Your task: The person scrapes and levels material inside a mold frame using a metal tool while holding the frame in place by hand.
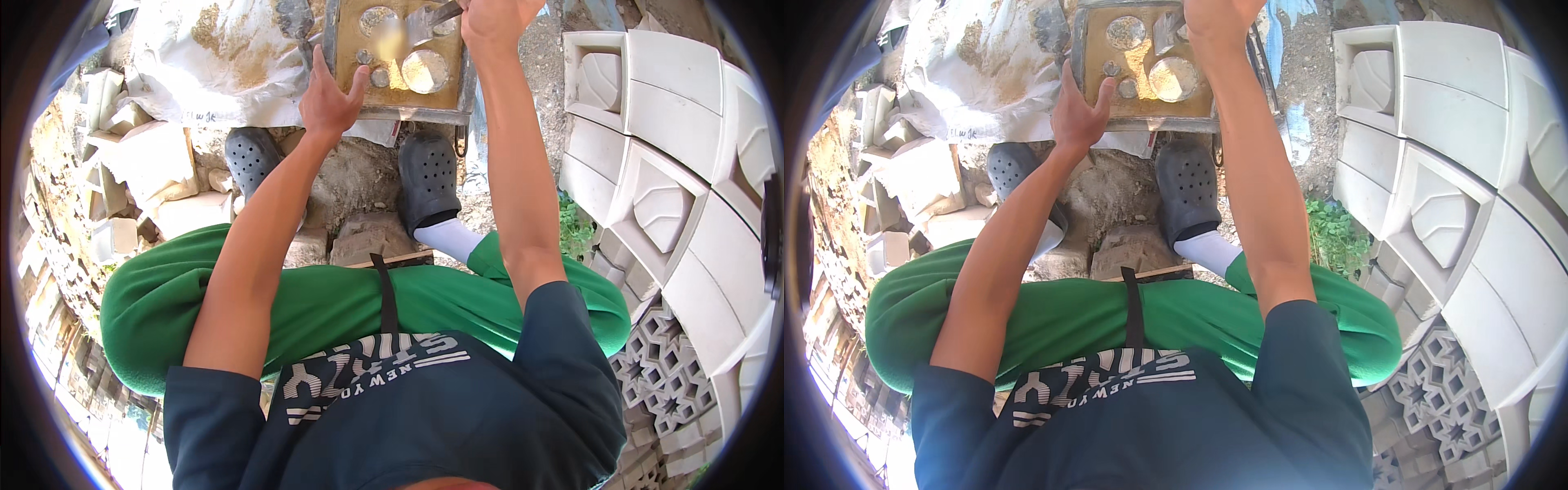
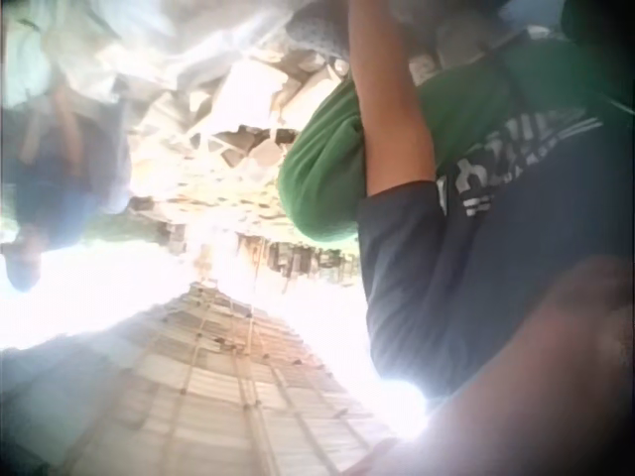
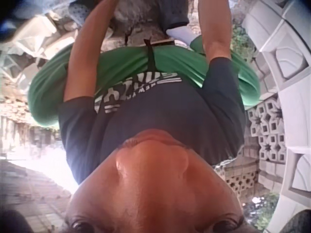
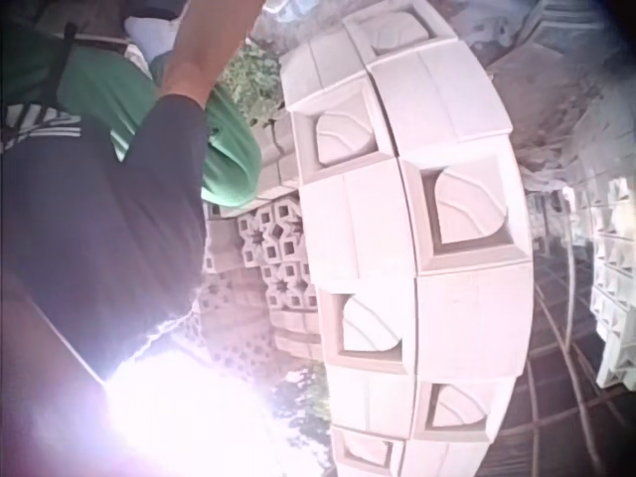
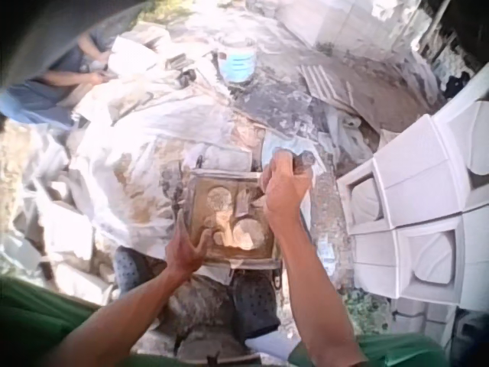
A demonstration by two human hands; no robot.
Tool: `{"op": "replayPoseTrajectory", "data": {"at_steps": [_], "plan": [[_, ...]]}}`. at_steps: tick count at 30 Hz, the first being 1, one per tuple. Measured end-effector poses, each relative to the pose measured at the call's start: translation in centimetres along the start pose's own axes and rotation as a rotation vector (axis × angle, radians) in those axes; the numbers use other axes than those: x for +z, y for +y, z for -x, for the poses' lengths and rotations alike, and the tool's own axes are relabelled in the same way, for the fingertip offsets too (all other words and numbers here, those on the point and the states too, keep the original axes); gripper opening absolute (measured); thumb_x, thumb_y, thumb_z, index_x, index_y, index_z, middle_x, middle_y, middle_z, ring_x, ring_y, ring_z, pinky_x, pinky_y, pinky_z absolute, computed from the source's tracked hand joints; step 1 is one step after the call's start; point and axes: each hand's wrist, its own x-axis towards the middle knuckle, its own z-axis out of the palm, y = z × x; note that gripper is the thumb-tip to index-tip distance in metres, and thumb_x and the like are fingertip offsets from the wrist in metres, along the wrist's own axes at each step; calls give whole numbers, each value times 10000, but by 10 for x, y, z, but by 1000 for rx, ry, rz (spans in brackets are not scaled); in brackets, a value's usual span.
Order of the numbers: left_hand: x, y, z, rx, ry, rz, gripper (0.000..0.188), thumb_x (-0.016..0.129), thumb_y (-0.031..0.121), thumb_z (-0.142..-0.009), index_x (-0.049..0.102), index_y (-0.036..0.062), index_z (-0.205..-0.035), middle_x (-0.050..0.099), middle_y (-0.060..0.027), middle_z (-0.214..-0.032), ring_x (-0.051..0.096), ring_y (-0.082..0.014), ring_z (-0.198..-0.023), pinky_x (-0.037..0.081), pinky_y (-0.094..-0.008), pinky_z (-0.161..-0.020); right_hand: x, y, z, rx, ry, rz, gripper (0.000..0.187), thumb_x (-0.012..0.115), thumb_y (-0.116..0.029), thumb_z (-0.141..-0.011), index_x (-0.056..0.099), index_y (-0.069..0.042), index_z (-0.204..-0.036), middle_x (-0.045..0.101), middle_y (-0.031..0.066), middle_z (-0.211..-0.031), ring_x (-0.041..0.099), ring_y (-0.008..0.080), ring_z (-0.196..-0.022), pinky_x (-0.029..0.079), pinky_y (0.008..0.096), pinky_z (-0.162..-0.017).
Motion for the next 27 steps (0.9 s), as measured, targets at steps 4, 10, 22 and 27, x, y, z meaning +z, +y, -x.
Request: {"op": "replayPoseTrajectory", "data": {"at_steps": [4,10,22,27], "plan": [[-5,-7,6,5,32,-47,898,580,542,-868,235,-55,-1444,533,-299,-1272,548,-426,-1148,437,-453,-944,21,-34,4,-44,-85,45,327,565,-105,-844,389,-133,-570,381,-25,-480,323,81,-348,235,258,-341],[-6,-6,4,-16,1,-22,942,561,588,-852,223,-57,-1450,530,-288,-1276,574,-430,-1095,453,-474,-911,18,-11,12,65,25,-18,298,575,-89,-830,394,-132,-597,380,-27,-489,319,76,-355,223,258,-337],[-1,-10,3,27,41,-39,935,567,579,-853,228,-61,-1445,538,-287,-1262,570,-423,-1102,461,-470,-899,5,-35,32,-142,173,-76,240,541,-65,-840,402,-113,-650,365,-29,-513,328,80,-379,252,252,-353],[-7,-5,9,-23,9,-41,934,570,579,-851,235,-62,-1443,542,-269,-1259,569,-416,-1102,460,-470,-899,1,-13,29,-51,112,11,348,537,-90,-861,359,-142,-566,350,-31,-503,312,77,-374,243,259,-354]]}}
